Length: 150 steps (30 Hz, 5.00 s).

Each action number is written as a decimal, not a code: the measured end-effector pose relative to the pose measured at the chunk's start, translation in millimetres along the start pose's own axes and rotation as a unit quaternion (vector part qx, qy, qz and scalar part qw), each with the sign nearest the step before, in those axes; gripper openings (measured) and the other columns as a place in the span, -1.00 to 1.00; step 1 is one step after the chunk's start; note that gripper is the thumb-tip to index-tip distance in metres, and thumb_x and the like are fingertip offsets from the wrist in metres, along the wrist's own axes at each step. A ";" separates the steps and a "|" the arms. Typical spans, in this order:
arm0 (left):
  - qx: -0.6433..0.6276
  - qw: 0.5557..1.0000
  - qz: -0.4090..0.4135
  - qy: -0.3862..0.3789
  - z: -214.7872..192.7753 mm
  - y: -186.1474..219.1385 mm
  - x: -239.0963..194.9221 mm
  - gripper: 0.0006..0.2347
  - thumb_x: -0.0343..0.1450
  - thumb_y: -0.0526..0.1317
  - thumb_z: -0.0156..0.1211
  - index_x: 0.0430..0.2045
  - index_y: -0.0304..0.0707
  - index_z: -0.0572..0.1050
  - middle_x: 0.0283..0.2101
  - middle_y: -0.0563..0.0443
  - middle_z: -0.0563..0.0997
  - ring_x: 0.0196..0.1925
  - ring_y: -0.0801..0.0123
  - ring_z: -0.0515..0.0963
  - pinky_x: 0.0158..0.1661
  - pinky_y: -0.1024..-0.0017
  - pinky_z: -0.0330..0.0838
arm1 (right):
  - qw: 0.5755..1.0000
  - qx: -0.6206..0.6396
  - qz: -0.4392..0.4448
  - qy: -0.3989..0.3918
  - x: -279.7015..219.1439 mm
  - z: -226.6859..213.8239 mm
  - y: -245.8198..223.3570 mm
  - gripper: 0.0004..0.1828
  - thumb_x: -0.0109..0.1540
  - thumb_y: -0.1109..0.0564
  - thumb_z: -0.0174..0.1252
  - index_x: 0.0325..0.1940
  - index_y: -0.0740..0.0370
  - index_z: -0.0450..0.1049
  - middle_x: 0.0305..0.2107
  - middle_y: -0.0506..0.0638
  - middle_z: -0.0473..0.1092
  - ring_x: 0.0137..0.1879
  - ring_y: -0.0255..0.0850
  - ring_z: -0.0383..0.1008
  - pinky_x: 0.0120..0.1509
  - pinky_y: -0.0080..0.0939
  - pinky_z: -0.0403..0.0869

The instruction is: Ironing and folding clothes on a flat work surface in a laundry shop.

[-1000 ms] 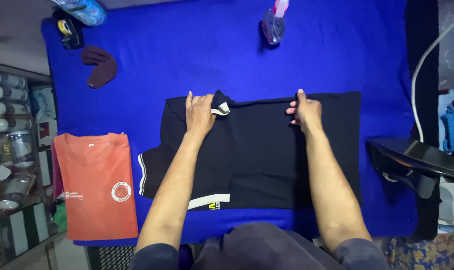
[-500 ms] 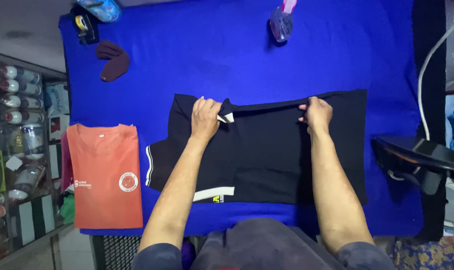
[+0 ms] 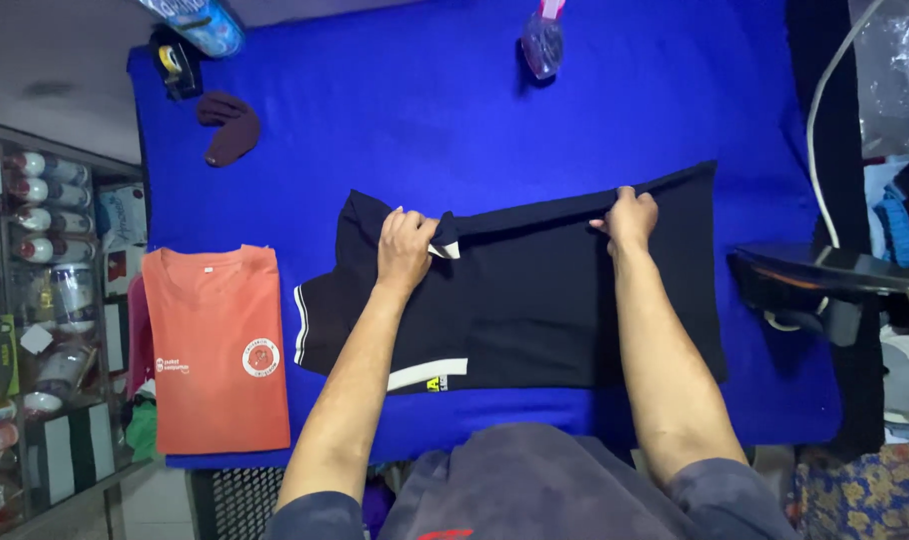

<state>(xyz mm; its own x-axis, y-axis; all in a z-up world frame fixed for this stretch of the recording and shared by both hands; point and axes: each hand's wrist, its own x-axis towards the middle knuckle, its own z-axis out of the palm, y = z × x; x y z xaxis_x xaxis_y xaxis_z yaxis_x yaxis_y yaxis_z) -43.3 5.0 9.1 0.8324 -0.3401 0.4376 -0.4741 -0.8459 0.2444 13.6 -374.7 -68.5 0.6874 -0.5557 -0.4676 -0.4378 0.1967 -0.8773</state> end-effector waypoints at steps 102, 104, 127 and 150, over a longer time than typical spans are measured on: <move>-0.084 0.762 -0.624 -0.156 -83.5 -35.2 -77.9 -0.46 0.44 0.36 0.01 -0.29 -0.11 0.69 -0.15 -0.21 0.68 0.02 -0.05 0.60 0.02 0.01 0.39 | 0.637 -0.405 -0.510 -0.412 -249.3 79.9 39.5 -0.76 0.29 0.00 0.23 -0.06 0.17 0.59 -0.06 0.00 0.49 0.03 -0.01 0.48 0.11 0.00 0.38; -0.108 0.764 -0.630 -0.084 -52.4 -51.6 -98.4 -0.56 0.42 0.25 0.07 -0.25 -0.08 0.68 -0.17 -0.15 0.70 -0.03 -0.03 0.63 -0.03 0.06 0.44 | 0.640 -0.400 -0.507 -0.416 -248.0 79.2 41.1 -0.74 0.29 -0.01 0.23 -0.06 0.17 0.59 -0.06 0.01 0.48 0.05 0.00 0.47 0.12 0.01 0.37; -0.199 0.787 -0.574 0.101 -60.8 -33.0 -127.2 -0.70 0.43 0.00 0.23 -0.08 -0.17 0.54 -0.30 -0.03 0.69 -0.27 0.12 0.69 -0.17 0.21 0.53 | 0.484 -0.369 -0.586 -0.535 -271.8 72.8 28.1 -0.70 0.15 -0.14 0.39 -0.34 0.11 0.62 -0.34 -0.04 0.48 -0.21 -0.05 0.49 -0.10 -0.03 0.42; -0.076 0.978 -0.195 0.001 -97.8 86.2 -271.0 -0.62 0.36 -0.35 0.24 0.11 -0.21 0.54 0.04 -0.06 0.62 0.17 0.10 0.57 0.22 0.17 0.42 | 0.495 -0.372 -0.645 -0.448 -307.3 12.5 35.7 -0.86 0.19 0.11 0.33 -0.19 0.13 0.59 -0.08 -0.08 0.57 -0.12 -0.15 0.50 0.09 -0.06 0.41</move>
<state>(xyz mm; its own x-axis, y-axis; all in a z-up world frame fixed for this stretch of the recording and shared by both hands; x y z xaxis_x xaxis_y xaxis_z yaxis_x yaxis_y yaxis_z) -337.8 64.5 -3.8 0.9581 -0.0030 0.2865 -0.1577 -0.8403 0.5187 -206.1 -186.8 42.6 0.5086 0.8154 0.2766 0.8367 -0.3923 -0.3821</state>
